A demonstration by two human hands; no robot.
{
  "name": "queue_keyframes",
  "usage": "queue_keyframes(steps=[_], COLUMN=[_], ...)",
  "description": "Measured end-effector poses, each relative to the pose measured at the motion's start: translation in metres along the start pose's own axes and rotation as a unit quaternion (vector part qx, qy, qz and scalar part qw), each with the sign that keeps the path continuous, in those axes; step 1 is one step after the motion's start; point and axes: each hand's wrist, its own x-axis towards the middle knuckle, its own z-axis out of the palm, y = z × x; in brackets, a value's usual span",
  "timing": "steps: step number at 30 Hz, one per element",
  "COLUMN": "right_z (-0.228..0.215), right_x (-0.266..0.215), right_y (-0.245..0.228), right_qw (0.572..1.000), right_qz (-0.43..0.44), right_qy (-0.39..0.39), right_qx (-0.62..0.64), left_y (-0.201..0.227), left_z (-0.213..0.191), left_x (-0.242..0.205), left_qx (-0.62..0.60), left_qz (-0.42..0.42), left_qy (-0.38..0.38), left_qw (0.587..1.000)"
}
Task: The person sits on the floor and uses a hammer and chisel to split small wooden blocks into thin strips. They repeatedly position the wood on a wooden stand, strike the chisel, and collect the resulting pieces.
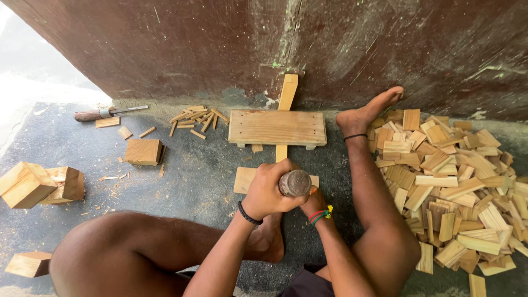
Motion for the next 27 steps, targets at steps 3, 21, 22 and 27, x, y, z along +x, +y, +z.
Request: queue_keyframes(steps=[3,21,22,27], right_z=[-0.007,-0.098,-0.098,-0.111], right_x=[0.007,-0.025,-0.028,-0.031], right_y=[-0.007,-0.008,-0.01,-0.022], right_qw=[1.0,0.983,0.983,0.978], right_qz=[-0.015,-0.024,-0.001,0.004], right_qy=[-0.001,0.177,0.178,0.21], right_qx=[-0.012,-0.034,-0.043,-0.01], left_y=[0.005,-0.028,-0.034,-0.055], left_z=[0.0,0.051,0.055,0.068], left_x=[0.005,0.027,0.028,0.029], left_qx=[-0.012,-0.106,-0.113,-0.13], left_qz=[-0.005,-0.025,-0.023,-0.031], left_qy=[0.016,-0.047,-0.054,-0.079], left_qw=[1.0,0.993,0.992,0.988])
